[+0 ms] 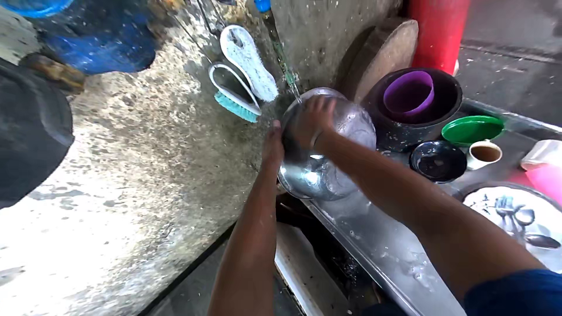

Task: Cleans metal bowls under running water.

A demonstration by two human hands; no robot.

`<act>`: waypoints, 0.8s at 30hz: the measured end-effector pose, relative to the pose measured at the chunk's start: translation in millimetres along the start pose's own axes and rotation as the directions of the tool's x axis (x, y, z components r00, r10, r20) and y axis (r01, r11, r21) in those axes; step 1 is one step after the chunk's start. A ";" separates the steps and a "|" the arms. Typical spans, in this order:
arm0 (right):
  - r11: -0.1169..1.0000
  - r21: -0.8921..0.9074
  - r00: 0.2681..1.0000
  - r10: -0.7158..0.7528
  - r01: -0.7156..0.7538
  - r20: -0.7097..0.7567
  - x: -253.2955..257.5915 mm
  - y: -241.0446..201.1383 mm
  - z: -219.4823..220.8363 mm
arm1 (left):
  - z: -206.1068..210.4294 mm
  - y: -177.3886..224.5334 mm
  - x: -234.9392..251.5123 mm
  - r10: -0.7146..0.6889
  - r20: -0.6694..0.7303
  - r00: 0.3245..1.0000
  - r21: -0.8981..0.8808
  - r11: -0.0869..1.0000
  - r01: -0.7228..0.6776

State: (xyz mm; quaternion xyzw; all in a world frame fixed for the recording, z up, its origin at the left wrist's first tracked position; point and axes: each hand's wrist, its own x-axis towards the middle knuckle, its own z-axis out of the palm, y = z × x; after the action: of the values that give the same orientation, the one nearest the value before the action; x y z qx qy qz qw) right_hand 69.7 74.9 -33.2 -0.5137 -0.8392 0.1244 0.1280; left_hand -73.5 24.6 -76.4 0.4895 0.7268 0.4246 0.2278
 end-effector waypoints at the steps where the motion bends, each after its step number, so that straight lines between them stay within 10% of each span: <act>1: 0.991 -0.079 0.994 -0.106 0.108 0.020 -10.2 -15.8 9.7 | 2.6 -6.2 3.3 0.003 -0.055 0.999 -0.056 0.998 -0.007; 4: 0.981 -0.038 0.981 -0.189 0.191 0.046 2.4 -9.5 8.3 | 0.5 -5.7 -4.7 -0.085 -0.164 0.983 -0.022 0.996 0.083; 8: 0.989 0.038 0.989 0.140 -0.141 0.038 28.8 9.5 -1.2 | -1.8 -1.0 -8.4 -0.216 -0.179 0.960 -0.029 0.976 0.214; 13: 0.906 -0.062 0.905 -0.423 0.419 -0.056 -11.6 -5.2 37.6 | -6.0 -23.0 -1.6 -0.042 -0.123 0.992 -0.008 0.999 0.041; 18: 0.959 0.270 0.988 0.114 -0.081 -0.105 28.4 30.2 19.9 | -11.5 -33.5 -9.5 -0.079 -0.175 0.981 0.269 0.955 0.125; 24: 0.882 0.148 0.792 -0.313 0.447 -0.525 -103.6 22.2 125.3 | -14.3 -57.4 -18.3 -0.037 -0.193 0.980 0.248 0.965 0.085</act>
State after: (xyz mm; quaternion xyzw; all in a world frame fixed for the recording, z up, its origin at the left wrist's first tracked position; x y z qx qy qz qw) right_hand 90.7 -17.6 -167.1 -0.3256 -0.8417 0.0737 0.4243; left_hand -106.3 -6.8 -118.6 0.4499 0.8083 0.3644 0.1069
